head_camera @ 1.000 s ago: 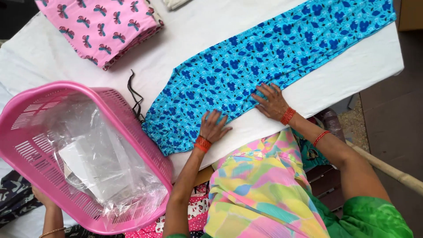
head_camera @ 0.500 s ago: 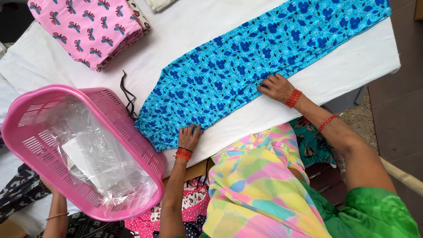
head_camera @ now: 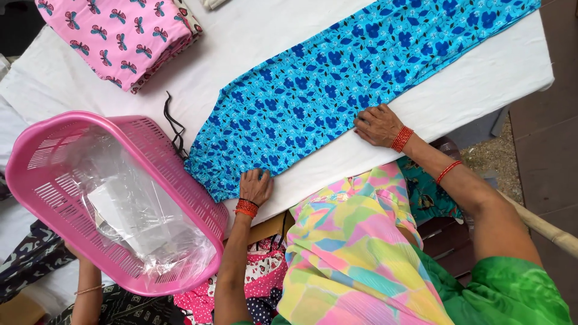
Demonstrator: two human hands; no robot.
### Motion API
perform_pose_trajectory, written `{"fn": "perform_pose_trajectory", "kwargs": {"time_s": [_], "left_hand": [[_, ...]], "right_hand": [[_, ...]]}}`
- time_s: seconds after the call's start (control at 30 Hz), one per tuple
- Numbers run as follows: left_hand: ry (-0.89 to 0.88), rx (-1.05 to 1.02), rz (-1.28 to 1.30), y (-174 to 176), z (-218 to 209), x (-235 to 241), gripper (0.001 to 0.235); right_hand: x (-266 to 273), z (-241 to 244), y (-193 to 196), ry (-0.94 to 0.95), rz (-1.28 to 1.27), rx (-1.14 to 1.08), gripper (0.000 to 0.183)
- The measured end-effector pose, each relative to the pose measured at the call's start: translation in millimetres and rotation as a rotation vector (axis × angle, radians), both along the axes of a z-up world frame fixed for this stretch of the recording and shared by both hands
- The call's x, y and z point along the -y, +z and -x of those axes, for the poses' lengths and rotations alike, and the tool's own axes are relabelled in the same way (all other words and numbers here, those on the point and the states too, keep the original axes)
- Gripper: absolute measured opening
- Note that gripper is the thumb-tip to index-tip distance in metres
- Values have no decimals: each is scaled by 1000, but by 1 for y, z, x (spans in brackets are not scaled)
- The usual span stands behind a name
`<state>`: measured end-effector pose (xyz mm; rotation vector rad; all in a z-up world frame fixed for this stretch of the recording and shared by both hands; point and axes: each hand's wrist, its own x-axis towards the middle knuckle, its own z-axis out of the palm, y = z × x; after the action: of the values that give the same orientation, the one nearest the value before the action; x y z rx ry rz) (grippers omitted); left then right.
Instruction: The person folds a blue patterned garment and a dark polka-dotted garment on a white table. They smooth and align the fabric by hand, folding each item into a neat rectangle and stacking them on the table.
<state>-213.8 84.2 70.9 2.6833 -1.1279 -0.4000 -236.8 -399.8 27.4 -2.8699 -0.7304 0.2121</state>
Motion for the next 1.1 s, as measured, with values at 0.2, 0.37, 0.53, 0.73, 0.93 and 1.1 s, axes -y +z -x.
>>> {"fn": "perform_pose_trajectory", "kwargs": {"time_s": [0.2, 0.37, 0.53, 0.73, 0.93, 1.1], "left_hand": [[196, -15, 125, 5, -40, 62, 29], [245, -80, 276, -33, -78, 155, 59], [555, 153, -213, -47, -86, 115, 76], [1190, 138, -321, -40, -104, 15, 75], [454, 153, 166, -43, -87, 166, 53], [-30, -14, 77, -22, -56, 276, 46]], "right_hand": [[-48, -34, 4, -116, -228, 93, 51], [-104, -92, -9, -184, -208, -101, 85], [57, -67, -15, -863, 4, -137, 90], [244, -12, 8, -1546, 129, -15, 73], [273, -29, -38, -1692, -506, 358, 45], [283, -60, -27, -1740, -265, 260, 38]]}}
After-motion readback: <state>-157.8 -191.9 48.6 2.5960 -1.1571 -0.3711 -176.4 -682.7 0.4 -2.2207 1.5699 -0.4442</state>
